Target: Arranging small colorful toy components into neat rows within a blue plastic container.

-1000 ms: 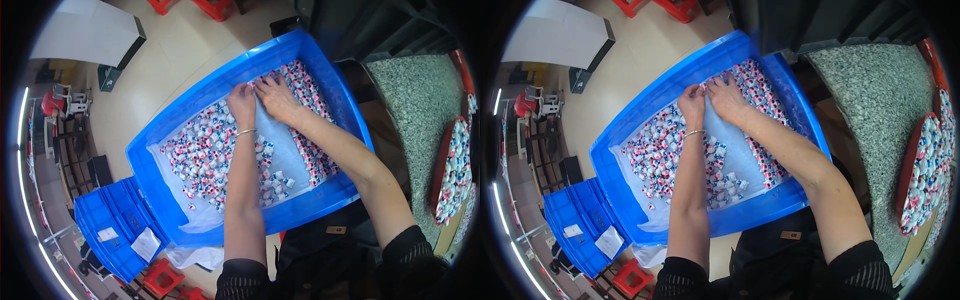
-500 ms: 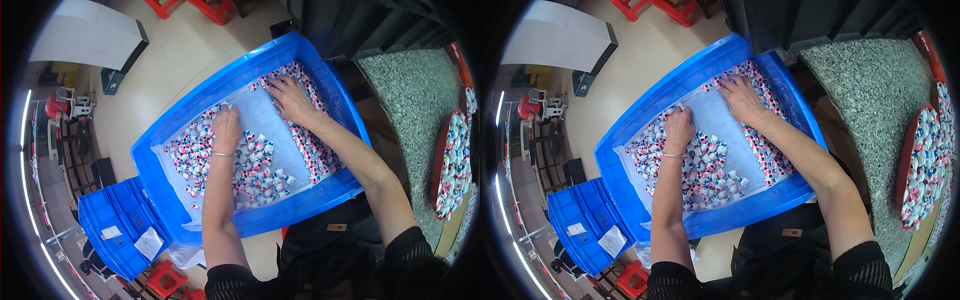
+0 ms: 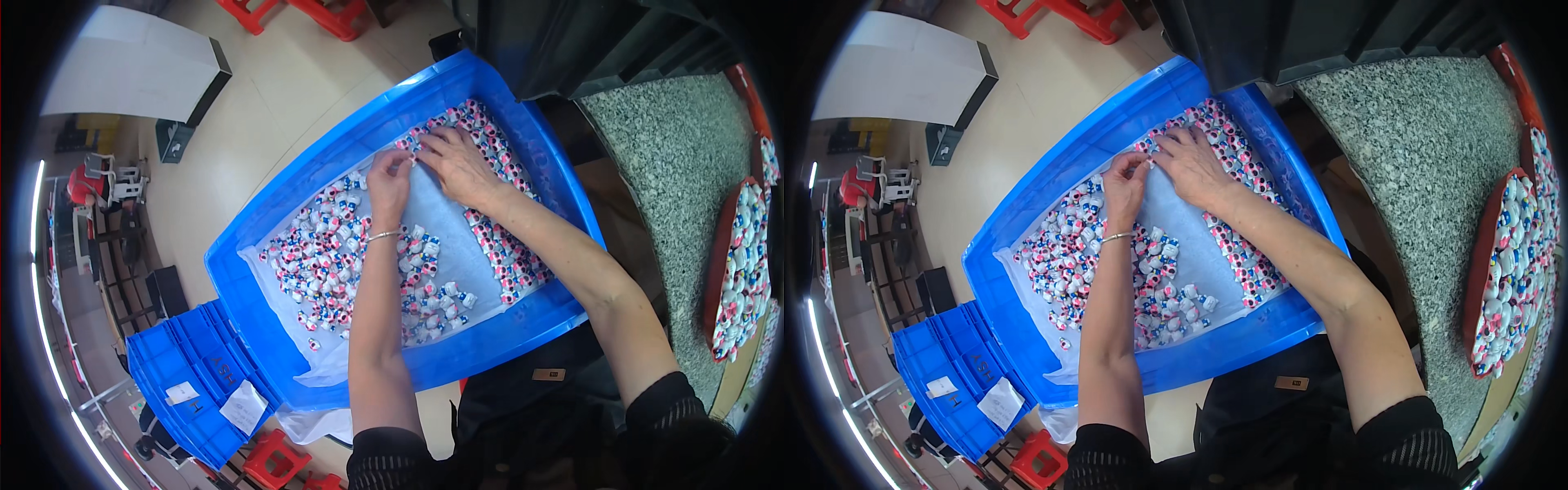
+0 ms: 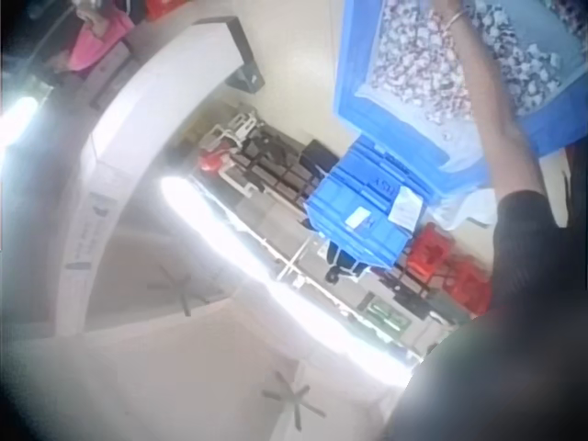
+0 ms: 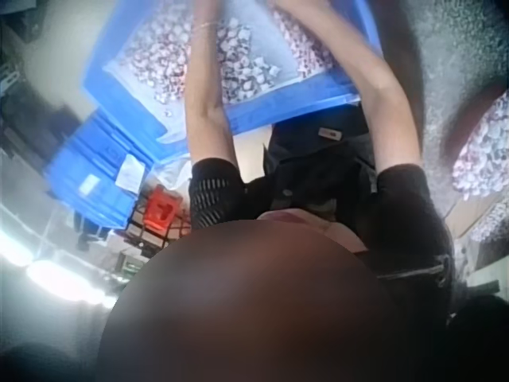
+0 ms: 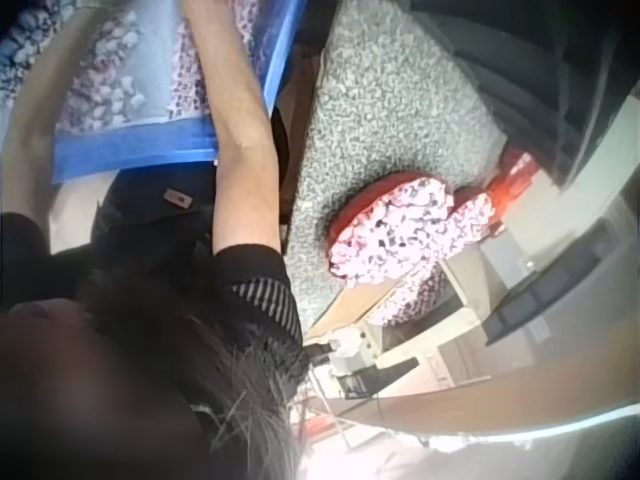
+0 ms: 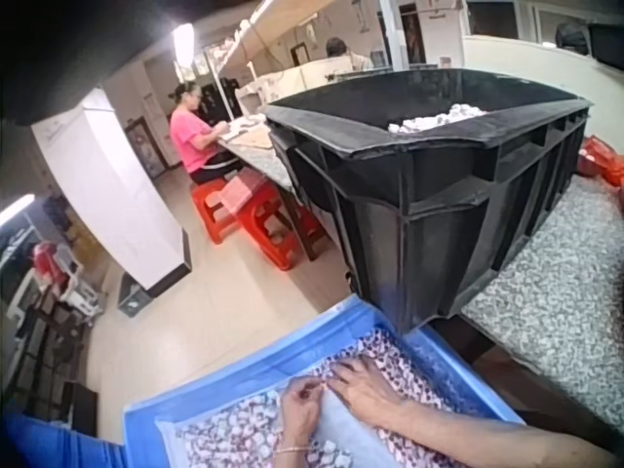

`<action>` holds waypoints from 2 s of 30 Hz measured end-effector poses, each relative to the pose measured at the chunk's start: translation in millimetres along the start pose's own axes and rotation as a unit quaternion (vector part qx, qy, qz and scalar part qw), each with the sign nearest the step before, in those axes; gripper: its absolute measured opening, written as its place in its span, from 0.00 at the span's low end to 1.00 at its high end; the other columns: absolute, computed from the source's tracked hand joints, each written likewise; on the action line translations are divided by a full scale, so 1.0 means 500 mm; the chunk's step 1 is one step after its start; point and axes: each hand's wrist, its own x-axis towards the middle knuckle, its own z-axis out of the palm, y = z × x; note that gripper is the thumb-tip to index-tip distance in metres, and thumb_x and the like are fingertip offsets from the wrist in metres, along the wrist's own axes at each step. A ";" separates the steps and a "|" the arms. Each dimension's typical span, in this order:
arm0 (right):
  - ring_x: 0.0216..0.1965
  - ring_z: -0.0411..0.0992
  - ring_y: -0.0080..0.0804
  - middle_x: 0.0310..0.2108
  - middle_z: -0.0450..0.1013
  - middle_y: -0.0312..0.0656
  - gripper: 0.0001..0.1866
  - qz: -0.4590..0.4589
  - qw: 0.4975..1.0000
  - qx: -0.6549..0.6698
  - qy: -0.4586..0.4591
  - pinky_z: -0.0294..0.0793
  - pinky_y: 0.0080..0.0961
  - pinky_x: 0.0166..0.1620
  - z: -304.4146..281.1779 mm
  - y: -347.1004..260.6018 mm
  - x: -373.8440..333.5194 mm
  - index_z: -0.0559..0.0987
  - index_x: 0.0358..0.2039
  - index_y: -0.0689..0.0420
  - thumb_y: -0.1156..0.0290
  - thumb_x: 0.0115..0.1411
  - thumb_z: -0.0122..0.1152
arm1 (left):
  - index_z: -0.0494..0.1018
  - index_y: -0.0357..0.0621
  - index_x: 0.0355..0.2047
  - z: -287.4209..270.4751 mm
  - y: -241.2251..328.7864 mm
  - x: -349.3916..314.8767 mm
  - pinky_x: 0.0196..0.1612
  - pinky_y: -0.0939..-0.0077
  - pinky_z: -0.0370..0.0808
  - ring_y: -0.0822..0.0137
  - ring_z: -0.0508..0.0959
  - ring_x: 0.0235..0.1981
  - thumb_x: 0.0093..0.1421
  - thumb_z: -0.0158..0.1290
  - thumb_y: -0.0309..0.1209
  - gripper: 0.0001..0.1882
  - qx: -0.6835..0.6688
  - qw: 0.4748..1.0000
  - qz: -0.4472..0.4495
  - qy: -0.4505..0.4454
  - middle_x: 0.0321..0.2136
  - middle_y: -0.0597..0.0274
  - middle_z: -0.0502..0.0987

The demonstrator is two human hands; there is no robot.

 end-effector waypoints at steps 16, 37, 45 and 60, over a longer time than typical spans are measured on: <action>0.61 0.58 0.49 0.59 0.64 0.47 0.23 0.030 0.999 -0.015 0.009 0.58 0.46 0.64 -0.017 -0.002 -0.021 0.76 0.51 0.57 0.76 0.53 0.61 | 0.78 0.40 0.35 -0.150 0.036 -0.040 0.40 0.64 0.75 0.52 0.77 0.36 0.52 0.55 0.21 0.09 0.433 0.883 0.164 0.076 0.36 0.52 0.77; 0.61 0.58 0.49 0.59 0.65 0.47 0.19 0.064 0.997 0.043 -0.002 0.60 0.43 0.63 -0.049 -0.010 -0.056 0.78 0.49 0.58 0.76 0.54 0.61 | 0.75 0.40 0.41 -0.009 0.014 -0.045 0.42 0.70 0.75 0.67 0.76 0.38 0.52 0.60 0.23 0.15 -0.061 0.993 -0.088 -0.046 0.40 0.58 0.76; 0.62 0.59 0.44 0.57 0.67 0.44 0.20 -0.021 0.998 -0.031 -0.057 0.54 0.53 0.65 -0.045 -0.021 -0.067 0.79 0.46 0.56 0.78 0.50 0.59 | 0.74 0.44 0.41 0.033 -0.003 -0.039 0.37 0.77 0.75 0.69 0.75 0.36 0.48 0.60 0.17 0.19 0.174 0.964 0.199 0.007 0.38 0.60 0.74; 0.64 0.56 0.46 0.60 0.64 0.45 0.24 -0.032 0.995 -0.057 -0.079 0.53 0.52 0.66 -0.053 -0.026 -0.089 0.76 0.49 0.58 0.79 0.48 0.61 | 0.77 0.44 0.32 -0.126 0.100 -0.145 0.41 0.62 0.73 0.54 0.74 0.39 0.44 0.54 0.18 0.13 0.406 0.862 0.235 -0.190 0.35 0.59 0.75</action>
